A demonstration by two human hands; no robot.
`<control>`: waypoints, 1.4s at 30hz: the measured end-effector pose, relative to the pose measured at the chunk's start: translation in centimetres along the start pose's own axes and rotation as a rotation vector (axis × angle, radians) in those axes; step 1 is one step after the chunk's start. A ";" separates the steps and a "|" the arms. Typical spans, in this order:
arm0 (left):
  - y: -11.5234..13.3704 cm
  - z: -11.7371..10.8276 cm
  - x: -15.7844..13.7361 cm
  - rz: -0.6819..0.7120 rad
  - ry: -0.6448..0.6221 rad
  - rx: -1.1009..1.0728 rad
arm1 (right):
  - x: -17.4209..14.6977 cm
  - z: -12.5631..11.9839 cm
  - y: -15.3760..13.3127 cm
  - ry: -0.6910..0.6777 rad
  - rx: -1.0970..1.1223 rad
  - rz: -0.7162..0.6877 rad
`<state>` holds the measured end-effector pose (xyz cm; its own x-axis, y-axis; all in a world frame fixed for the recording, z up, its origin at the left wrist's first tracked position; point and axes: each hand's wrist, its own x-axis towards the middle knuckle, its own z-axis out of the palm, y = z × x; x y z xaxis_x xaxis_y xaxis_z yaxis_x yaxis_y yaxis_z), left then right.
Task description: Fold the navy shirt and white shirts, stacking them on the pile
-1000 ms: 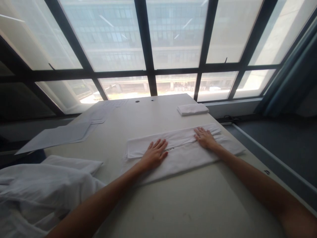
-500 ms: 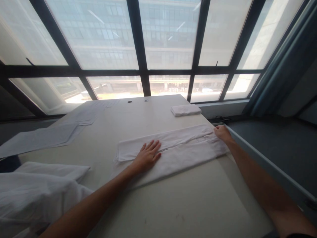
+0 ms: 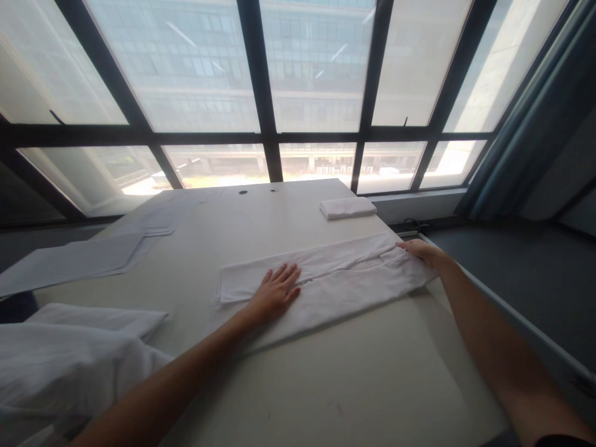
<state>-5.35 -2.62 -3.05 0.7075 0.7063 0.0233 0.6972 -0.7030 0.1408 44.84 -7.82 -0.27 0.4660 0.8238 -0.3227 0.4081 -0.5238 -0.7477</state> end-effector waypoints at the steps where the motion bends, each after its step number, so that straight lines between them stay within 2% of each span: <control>1: 0.0 0.0 0.0 0.002 0.000 -0.002 | -0.5 -0.4 0.0 -0.108 0.074 -0.010; 3: 0.0 0.1 0.0 0.006 0.002 -0.003 | -1.3 -0.9 -0.1 -0.292 0.209 -0.043; 5: 0.0 0.1 0.0 0.006 0.005 -0.003 | -2.2 -1.3 -0.5 -0.361 0.255 -0.081; 9: 0.1 -0.1 -0.1 0.001 -0.001 -0.006 | -3.9 -1.7 -2.4 -0.358 0.217 -0.187; 13: 0.5 -0.4 -0.2 -0.007 -0.008 -0.008 | -5.7 -1.5 -5.5 -0.362 0.180 -0.262; 20: 0.7 -0.6 -0.3 -0.010 -0.005 -0.017 | -8.3 -0.8 -9.4 -0.308 0.053 -0.283; 23: 0.7 -0.5 -0.3 -0.007 -0.001 -0.017 | -8.4 -0.3 -9.8 -0.366 0.050 -0.308; 27: 0.5 -0.1 -0.3 -0.001 0.005 -0.019 | -8.3 2.2 -10.1 -0.420 0.137 -0.352; 32: 0.1 0.2 -0.2 0.010 0.017 -0.020 | -9.1 8.2 -10.5 -0.532 0.261 -0.389; 35: 0.0 0.3 -0.2 0.011 0.019 -0.017 | -8.6 10.7 -10.2 -0.589 0.279 -0.420; 37: 0.0 0.3 -0.2 0.009 0.020 -0.020 | -7.6 11.3 -9.9 -0.465 0.221 -0.448; 40: 0.2 0.4 -0.2 0.011 0.024 -0.025 | -5.6 11.2 -9.1 -0.102 0.073 -0.539; 42: 0.3 0.3 -0.3 0.009 0.026 -0.032 | -4.7 11.0 -8.5 0.036 -0.039 -0.606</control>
<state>-5.36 -3.05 -3.35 0.7100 0.7024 0.0502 0.6867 -0.7063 0.1719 30.58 -4.90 1.22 0.1681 0.9702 0.1744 0.6372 0.0280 -0.7702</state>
